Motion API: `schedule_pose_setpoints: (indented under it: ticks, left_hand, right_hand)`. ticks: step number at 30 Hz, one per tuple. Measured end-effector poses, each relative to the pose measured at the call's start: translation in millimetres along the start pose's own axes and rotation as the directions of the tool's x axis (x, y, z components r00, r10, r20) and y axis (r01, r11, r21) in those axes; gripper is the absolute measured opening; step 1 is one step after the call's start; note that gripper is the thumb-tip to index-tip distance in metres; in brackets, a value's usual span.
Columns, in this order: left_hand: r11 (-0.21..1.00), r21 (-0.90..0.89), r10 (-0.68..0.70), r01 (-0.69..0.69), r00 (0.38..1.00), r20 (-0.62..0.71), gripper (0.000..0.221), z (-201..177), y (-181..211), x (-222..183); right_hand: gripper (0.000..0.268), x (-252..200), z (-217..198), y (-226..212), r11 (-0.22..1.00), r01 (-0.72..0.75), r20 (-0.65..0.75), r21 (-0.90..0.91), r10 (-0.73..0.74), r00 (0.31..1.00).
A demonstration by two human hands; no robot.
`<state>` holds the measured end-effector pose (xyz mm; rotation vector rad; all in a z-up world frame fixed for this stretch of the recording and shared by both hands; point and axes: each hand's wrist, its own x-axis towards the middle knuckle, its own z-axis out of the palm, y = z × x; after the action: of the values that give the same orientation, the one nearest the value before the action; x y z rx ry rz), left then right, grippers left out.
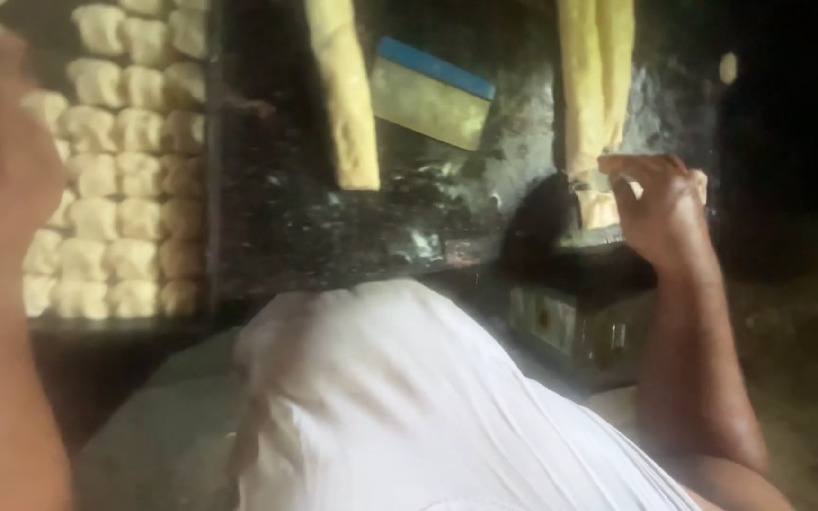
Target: The person cuts a long strip of dough into small pieces with a dough scraper, then shapes each piece by hand and places the shaped dough pieces onto trays, filling the trays row by row.
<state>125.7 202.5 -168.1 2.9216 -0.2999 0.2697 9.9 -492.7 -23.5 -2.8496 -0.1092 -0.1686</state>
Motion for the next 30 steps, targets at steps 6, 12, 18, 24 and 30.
schedule_pose_setpoints:
  ticks: [6, 12, 18, 24, 30]
  left_hand:
    - [0.957, -0.193, 0.172, -0.216, 0.960, -0.222, 0.046, -140.9, 240.9, 27.5]
    - [0.405, -0.911, 0.316, 0.079, 0.923, 0.220, 0.047, -85.5, 386.6, -7.0]
    - [0.359, -0.754, 0.171, 0.550, 0.755, 0.632, 0.023, -52.8, 431.4, -13.6]
    - [0.240, -0.852, -0.021, 0.465, 0.880, 0.475, 0.016, -46.0, 422.1, -17.2]
    - [0.266, -0.902, -0.043, 0.339, 0.939, 0.340, 0.020, -48.5, 427.8, -21.5]
  right_hand:
    - [0.023, -33.5, -5.9, -6.5, 0.992, 0.010, 0.074, -0.124, 0.000, 0.997]
    - [0.033, -38.8, 2.3, -45.0, 0.531, -0.525, 0.408, 0.665, 0.331, 0.851]
    - [0.015, -29.0, 38.6, -47.3, 0.731, -0.105, 0.094, 0.674, 0.056, 0.994]
    - [0.025, 20.6, 44.2, 69.6, 0.986, 0.124, -0.333, -0.109, -0.154, 0.930]
    - [0.011, 55.1, 2.7, 41.2, 0.974, -0.206, 0.452, -0.096, 0.227, 0.863]
